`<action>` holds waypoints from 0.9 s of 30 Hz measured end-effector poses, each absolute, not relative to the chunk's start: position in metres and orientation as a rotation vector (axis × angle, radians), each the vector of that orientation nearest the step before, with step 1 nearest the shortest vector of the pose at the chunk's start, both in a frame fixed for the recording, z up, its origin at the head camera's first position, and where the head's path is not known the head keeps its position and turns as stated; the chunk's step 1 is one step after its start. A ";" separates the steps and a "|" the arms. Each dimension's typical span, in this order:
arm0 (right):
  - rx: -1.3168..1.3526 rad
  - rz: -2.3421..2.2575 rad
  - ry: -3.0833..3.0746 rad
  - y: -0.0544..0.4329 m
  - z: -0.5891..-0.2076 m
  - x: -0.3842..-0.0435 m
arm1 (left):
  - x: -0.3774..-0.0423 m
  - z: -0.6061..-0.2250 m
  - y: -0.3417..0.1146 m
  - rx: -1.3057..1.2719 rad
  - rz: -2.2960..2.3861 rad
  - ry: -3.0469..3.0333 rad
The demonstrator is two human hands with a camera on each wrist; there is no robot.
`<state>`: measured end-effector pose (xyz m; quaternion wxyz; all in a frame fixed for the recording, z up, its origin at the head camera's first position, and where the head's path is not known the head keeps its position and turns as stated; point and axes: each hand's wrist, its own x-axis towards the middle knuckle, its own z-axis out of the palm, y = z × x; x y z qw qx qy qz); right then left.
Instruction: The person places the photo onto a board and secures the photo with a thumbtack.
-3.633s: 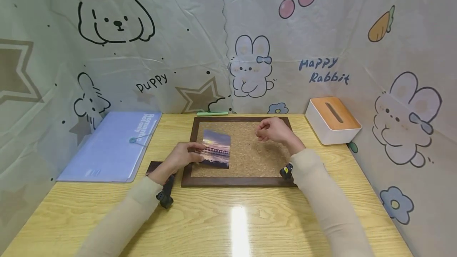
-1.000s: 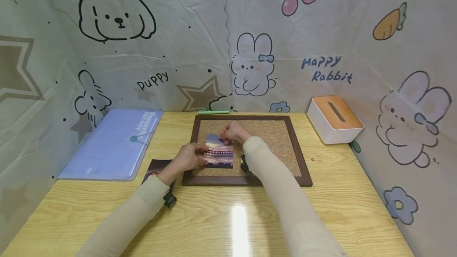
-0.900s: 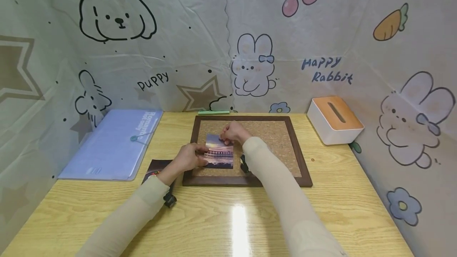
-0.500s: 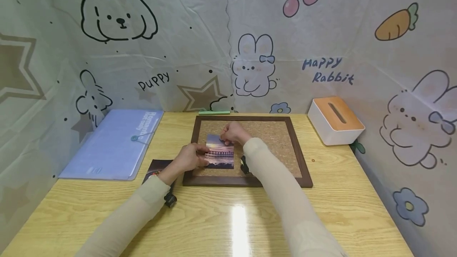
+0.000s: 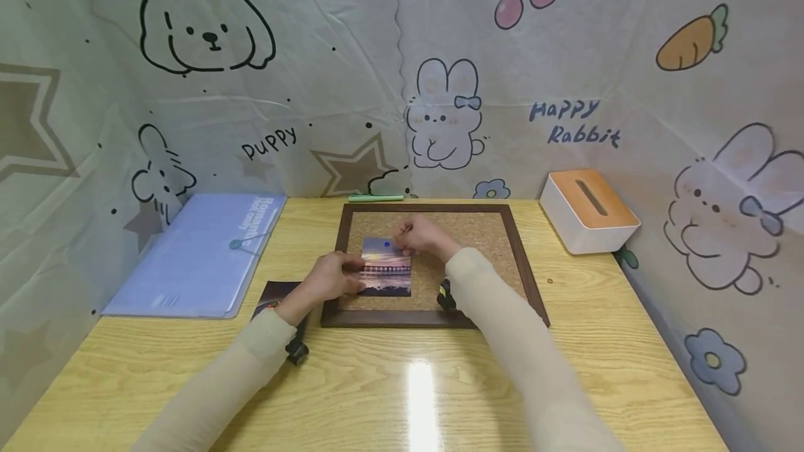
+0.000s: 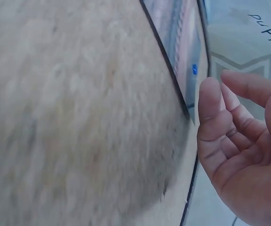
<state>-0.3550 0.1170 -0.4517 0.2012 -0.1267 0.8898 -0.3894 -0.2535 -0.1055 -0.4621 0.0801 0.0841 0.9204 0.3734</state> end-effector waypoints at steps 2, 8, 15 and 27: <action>-0.359 -1.101 2.491 0.123 -0.448 -0.352 | -0.254 -0.461 -0.107 0.251 1.136 2.741; -0.358 -1.123 2.504 0.144 -0.440 -0.346 | -0.253 -0.457 -0.115 0.216 1.230 2.702; -0.385 -1.165 2.489 0.170 -0.431 -0.339 | -0.250 -0.446 -0.128 0.174 1.306 2.670; -0.418 -1.153 2.535 0.212 -0.423 -0.327 | -0.240 -0.434 -0.159 0.085 1.361 2.684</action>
